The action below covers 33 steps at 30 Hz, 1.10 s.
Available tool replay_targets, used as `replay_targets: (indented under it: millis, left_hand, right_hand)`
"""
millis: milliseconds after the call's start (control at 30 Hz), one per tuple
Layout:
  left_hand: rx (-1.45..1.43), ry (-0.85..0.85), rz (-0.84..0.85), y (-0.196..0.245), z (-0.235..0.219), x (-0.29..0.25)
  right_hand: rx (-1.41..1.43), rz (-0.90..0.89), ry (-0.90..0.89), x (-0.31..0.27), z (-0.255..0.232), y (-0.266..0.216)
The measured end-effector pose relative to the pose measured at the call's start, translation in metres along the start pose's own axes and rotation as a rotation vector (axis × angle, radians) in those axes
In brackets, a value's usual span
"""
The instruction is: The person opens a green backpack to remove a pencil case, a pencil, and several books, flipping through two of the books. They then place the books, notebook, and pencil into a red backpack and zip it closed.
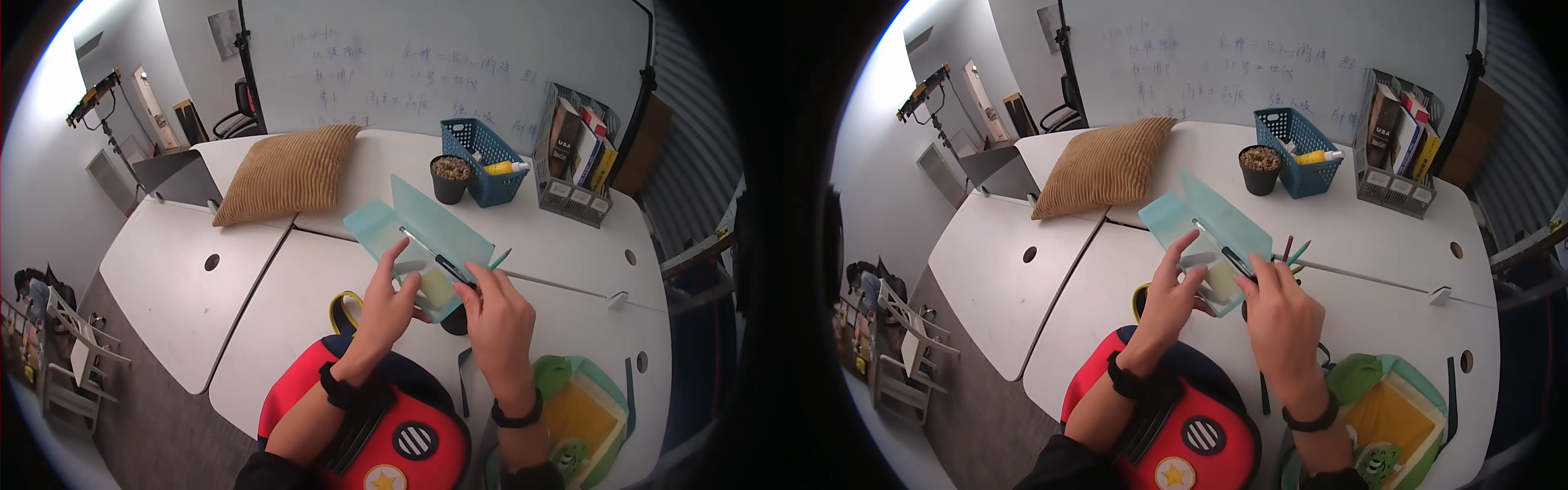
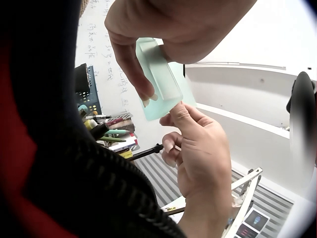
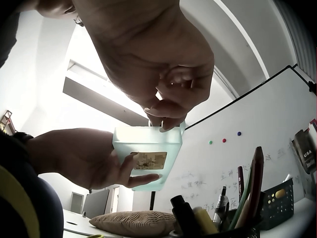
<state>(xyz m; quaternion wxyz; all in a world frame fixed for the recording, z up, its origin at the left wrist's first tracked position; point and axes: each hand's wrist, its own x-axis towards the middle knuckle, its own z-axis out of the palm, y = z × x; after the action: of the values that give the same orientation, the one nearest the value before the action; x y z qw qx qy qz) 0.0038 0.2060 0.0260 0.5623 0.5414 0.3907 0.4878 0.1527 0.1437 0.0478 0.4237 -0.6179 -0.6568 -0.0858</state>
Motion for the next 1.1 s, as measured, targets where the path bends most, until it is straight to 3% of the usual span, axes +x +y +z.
replay_targets:
  millis: [367,467,567,767,867,967,1100]
  left_hand:
    - [0.019,0.044,-0.055,-0.007,0.001,0.004]
    - [0.109,0.073,0.025,-0.014,0.001,0.005]
    - [0.247,0.074,0.089,-0.02,-0.003,0.005]
    - [0.411,0.044,0.162,-0.014,-0.001,0.001]
    - [0.443,0.033,0.167,-0.017,-0.003,0.002]
    - [0.475,0.041,0.141,-0.013,-0.002,0.001]
    - [0.345,0.071,0.101,-0.013,-0.005,0.001]
  right_hand:
    - [0.075,-0.005,0.012,0.003,0.018,0.015]
    - [-0.011,0.0,-0.134,0.0,0.019,0.016]
    - [-0.045,0.161,-0.39,0.001,0.016,0.01]
    - [-0.077,0.213,-0.322,-0.008,0.034,0.014]
    - [0.028,0.272,-0.413,-0.006,0.035,0.016]
    - [-0.006,0.216,-0.4,-0.004,0.032,0.014]
    - [0.127,0.2,-0.3,-0.002,0.027,0.011]
